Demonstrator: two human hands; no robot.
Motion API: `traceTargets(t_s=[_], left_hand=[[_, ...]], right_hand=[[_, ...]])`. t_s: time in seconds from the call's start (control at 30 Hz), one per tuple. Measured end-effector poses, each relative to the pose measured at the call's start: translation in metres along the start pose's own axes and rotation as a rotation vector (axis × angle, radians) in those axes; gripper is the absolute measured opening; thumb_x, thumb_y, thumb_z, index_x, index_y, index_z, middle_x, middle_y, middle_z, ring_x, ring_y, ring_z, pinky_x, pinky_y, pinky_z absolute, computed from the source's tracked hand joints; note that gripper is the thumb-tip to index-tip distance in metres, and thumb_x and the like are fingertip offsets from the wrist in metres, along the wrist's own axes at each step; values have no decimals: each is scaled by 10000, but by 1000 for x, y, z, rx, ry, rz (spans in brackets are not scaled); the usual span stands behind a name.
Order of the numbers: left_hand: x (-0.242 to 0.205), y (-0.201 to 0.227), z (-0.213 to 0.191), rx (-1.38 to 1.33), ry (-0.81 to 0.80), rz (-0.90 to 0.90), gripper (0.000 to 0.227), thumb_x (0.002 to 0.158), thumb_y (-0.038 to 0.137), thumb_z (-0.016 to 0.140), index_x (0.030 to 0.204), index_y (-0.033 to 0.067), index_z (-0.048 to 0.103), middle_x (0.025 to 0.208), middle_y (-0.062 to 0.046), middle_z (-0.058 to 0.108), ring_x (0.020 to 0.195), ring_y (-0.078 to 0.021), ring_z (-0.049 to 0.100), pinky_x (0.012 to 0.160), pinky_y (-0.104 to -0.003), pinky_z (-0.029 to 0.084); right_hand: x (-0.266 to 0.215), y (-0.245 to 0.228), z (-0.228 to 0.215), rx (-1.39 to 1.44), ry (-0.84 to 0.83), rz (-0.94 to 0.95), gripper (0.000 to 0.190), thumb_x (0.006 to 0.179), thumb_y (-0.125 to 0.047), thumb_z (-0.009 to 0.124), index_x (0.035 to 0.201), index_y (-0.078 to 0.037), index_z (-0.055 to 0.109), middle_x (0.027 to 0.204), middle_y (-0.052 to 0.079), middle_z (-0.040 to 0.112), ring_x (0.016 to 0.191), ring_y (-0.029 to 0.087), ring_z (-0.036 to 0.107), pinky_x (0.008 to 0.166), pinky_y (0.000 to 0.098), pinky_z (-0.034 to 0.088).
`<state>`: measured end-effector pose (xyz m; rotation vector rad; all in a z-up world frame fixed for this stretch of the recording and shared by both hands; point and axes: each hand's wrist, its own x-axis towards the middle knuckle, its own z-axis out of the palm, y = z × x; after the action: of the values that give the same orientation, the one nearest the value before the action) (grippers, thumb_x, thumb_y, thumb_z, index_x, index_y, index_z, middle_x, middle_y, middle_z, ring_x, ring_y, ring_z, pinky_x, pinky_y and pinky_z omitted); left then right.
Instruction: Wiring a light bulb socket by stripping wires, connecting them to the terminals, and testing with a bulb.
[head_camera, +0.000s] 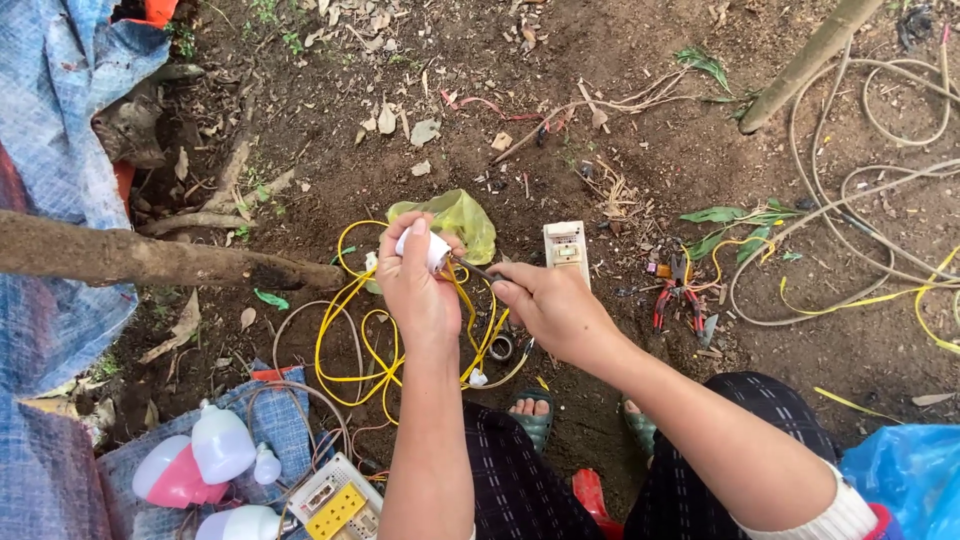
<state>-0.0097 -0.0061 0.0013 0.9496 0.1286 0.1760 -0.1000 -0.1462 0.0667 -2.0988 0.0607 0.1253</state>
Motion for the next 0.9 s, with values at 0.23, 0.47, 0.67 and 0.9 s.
traceTargets(t_s=[0.23, 0.47, 0.67, 0.9], left_hand=[[-1, 6, 0, -1, -19, 7, 130, 964, 67, 638, 1083, 24, 609, 1002, -143, 694, 654, -191, 702, 569, -274, 611], [0, 33, 4, 13, 23, -16, 159, 1035, 93, 490, 1139, 91, 610, 1046, -98, 681, 734, -174, 705, 656, -280, 628], [-30, 46, 24, -90, -164, -60, 207, 1042, 95, 449, 1189, 110, 593, 1132, -101, 659, 891, -207, 718, 823, -337, 630], [-35, 33, 9, 173, -486, 70, 273, 1052, 218, 546, 1224, 11, 595, 1338, -181, 564, 1177, -259, 640, 1046, -424, 533]], right_hand=[[8, 23, 9, 353, -46, 43, 351, 993, -207, 570, 1251, -4, 693, 577, 74, 687, 530, 113, 521, 480, 246, 427], [3, 7, -17, 359, -67, -23, 366, 928, -76, 633, 1283, -5, 686, 627, 152, 706, 575, 209, 584, 536, 303, 445], [18, 36, 4, 554, 167, -22, 206, 852, -57, 785, 1057, -59, 787, 639, 86, 656, 582, 160, 512, 558, 261, 443], [29, 42, 32, 794, 36, -59, 422, 951, -301, 673, 1304, -71, 652, 1039, 153, 728, 943, 214, 664, 842, 392, 598]])
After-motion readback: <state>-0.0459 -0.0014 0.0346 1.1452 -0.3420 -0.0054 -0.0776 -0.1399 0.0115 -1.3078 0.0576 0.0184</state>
